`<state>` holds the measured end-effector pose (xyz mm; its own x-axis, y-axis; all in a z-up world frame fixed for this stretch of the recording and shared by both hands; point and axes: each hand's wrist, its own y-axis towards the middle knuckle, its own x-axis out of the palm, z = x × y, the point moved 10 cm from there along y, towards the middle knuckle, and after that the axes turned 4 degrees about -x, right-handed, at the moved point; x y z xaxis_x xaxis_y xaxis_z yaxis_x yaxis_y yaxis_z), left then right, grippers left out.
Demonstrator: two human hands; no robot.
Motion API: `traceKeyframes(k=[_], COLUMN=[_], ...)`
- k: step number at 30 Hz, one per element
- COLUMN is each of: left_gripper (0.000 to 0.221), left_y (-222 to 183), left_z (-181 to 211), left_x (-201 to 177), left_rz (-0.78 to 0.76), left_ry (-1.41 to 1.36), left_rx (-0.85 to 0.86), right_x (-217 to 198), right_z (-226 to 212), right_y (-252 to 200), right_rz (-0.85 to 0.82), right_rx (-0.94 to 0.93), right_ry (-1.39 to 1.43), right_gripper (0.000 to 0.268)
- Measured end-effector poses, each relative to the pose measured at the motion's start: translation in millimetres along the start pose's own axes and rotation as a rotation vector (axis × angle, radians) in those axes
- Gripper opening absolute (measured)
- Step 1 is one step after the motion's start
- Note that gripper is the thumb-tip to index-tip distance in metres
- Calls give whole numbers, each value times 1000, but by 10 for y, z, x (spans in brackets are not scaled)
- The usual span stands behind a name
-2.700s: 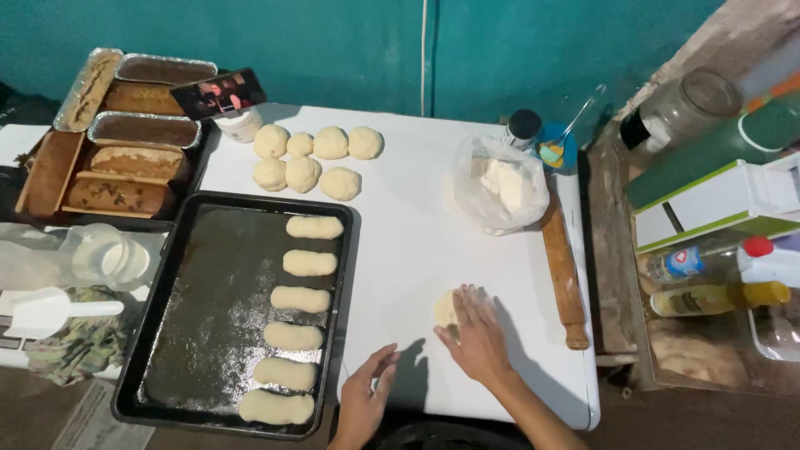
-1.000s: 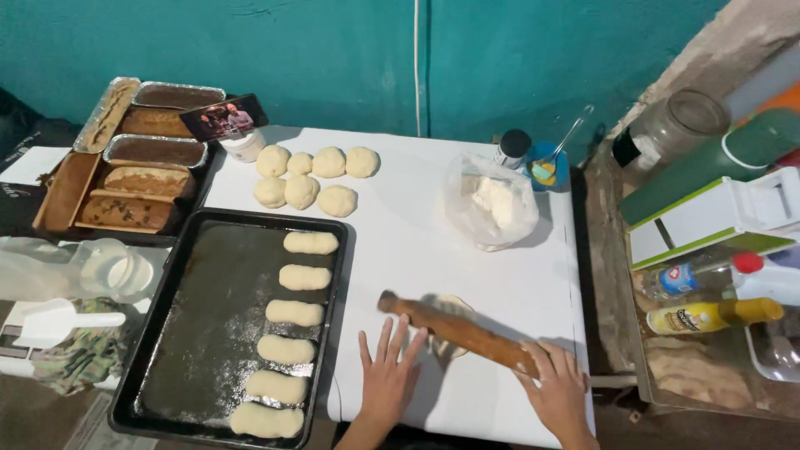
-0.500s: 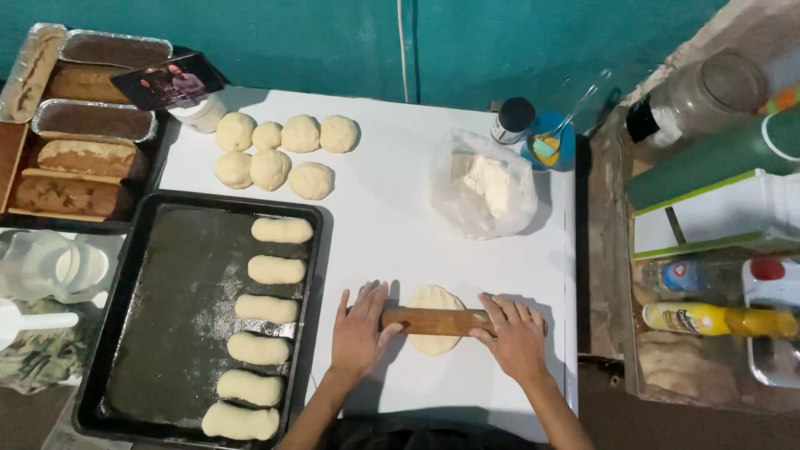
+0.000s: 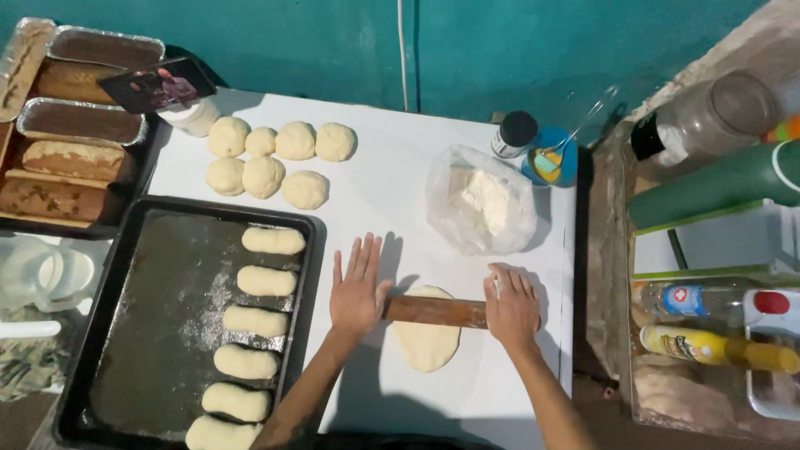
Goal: Shaping dough into rolls and placing them on a baking tray.
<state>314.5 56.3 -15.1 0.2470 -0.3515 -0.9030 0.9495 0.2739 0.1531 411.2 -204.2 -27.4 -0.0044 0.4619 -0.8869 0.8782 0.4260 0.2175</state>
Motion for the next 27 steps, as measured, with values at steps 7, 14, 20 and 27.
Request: traceKeyframes(k=[7,14,20,27], left_gripper=[69,64,54,67], left_y=[-988,-1991,-1491,-1872], left_z=[71,-42,164,220], left_x=[95,232,315,91], left_rz=[-100,-137,-236,-253], left_ry=[33,-35,91,-115], left_rx=[12,111,34,157], right_x=[-65,-9,-66,-77], right_z=[-235,-182,-308,-453], right_y=[-908,-1977,-1474,-1904], right_rz=[47,-57,-225,-173], right_rx=[-117,-204,-76,-202], right_ry=[-133,-78,-117,-59], right_gripper=[70,70,57,64])
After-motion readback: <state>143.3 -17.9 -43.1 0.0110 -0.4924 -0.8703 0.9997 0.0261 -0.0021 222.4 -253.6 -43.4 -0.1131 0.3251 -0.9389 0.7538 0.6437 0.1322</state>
